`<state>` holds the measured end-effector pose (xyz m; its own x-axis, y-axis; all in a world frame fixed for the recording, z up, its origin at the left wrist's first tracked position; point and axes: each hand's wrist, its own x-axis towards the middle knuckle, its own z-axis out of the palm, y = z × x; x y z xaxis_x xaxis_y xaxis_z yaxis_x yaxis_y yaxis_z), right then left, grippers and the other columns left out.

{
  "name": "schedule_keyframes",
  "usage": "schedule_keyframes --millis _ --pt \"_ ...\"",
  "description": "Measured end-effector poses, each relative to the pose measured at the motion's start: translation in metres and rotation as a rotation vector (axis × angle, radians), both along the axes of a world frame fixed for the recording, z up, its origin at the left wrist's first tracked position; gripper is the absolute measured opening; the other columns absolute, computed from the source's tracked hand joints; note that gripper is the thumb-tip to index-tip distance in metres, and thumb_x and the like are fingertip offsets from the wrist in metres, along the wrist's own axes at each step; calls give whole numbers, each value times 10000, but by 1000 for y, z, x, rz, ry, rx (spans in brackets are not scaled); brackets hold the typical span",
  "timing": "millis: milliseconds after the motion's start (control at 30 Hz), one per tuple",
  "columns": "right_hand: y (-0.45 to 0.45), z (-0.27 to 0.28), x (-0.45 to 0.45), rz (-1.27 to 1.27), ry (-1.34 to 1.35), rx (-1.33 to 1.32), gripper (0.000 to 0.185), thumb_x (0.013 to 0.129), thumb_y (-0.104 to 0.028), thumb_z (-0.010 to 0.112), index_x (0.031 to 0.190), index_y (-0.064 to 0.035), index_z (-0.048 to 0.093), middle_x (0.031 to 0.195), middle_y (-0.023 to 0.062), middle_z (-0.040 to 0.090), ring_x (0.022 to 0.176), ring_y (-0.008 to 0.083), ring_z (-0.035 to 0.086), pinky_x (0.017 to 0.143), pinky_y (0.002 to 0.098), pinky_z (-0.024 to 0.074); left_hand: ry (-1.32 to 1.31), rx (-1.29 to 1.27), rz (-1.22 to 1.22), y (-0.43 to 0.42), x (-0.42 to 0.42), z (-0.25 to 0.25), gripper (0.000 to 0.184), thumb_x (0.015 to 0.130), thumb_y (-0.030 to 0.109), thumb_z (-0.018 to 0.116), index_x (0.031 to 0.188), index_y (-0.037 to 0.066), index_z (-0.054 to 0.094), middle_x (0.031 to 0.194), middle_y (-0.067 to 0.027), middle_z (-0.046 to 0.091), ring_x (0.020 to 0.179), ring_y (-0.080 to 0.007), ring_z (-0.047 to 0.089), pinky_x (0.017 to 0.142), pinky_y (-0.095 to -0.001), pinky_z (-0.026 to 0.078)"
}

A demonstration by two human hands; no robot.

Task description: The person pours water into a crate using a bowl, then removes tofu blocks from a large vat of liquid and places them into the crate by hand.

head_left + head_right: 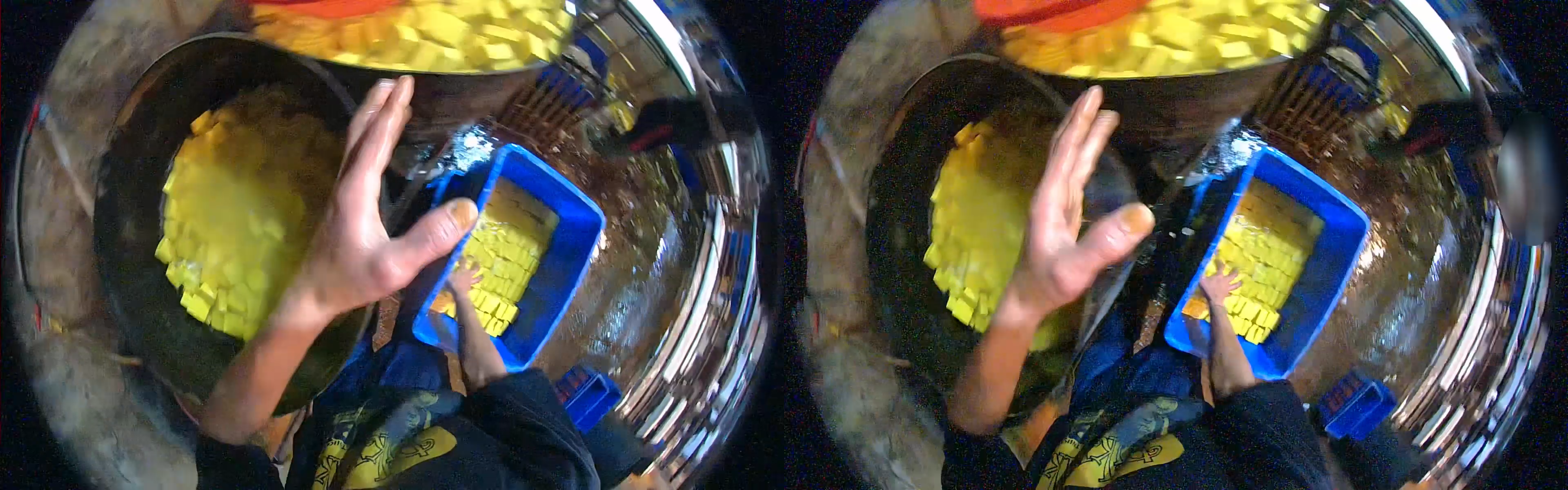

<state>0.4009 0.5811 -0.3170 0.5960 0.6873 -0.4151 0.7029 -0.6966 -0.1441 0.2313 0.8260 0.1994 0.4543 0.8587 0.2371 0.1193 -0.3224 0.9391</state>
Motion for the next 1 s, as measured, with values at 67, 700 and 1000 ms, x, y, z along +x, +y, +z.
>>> schedule_keyframes --millis 67,700,1000 --pt "7 51 10 -57 301 137 713 706 -487 610 1344 -248 402 1353 294 330 1301 463 209 1012 681 61 -315 -231 -34 12 -30 11 826 779 205 662 1431 15 192 1436 -155 285 1281 -321 372 1040 -381 296" --pt "238 500 -235 1322 295 20 398 767 -253 671 1041 10 553 931 222 615 813 324 634 690 388 525 1153 -154 -213 -86 -298 -226 334 908 163 327 1109 -7 531 1224 -257 487 1194 -362 430 1041 -421 327" --pt "212 254 -260 1618 -132 167 269 839 -230 573 1044 -55 574 986 118 585 831 239 601 628 349 502 979 -290 -303 -7 -310 -186 404 937 183 349 1315 60 425 1484 -169 181 1381 -290 163 1118 -369 240"
